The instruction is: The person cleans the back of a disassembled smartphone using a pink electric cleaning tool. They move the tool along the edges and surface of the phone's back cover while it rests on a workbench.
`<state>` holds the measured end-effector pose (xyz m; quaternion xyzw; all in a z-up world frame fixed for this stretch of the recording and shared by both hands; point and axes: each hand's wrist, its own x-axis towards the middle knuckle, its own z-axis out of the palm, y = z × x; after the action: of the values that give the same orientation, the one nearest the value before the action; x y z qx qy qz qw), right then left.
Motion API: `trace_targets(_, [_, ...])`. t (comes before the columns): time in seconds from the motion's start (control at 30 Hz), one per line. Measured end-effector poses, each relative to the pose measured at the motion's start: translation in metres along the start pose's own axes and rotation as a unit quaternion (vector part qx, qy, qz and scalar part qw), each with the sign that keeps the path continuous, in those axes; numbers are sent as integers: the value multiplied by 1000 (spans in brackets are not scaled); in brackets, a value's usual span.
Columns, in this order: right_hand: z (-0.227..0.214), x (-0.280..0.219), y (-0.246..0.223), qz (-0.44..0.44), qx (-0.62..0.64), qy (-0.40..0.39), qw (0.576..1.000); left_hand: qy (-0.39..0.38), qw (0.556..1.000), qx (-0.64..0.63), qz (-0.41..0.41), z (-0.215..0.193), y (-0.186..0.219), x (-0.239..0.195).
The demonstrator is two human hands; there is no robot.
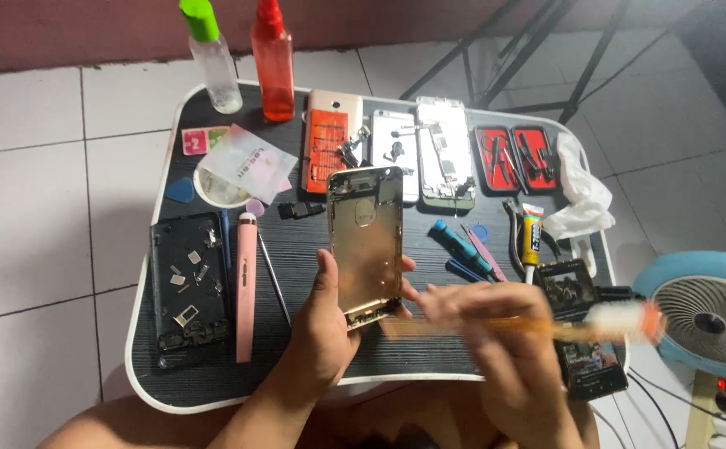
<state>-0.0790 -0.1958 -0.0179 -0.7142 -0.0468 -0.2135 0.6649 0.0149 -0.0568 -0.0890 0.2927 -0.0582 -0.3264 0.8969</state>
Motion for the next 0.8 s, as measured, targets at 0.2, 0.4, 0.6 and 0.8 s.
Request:
trace_targets(0.2, [-32,-39,24,315,-233,20,920,-4,993,-117,-17,2,5,0])
trace_targets(0.4, [-2,-25,6,43,-406,-69,910,117,990,-19,-71,21,14,-6])
trace_targets(0.6, [-7,-3,16,-50,-627,4,778,78,994,-10,-72,21,10,-9])
trace_targets(0.8, [2,0,2,-33,-572,-57,818,131,985,-67,-93,23,11,-11])
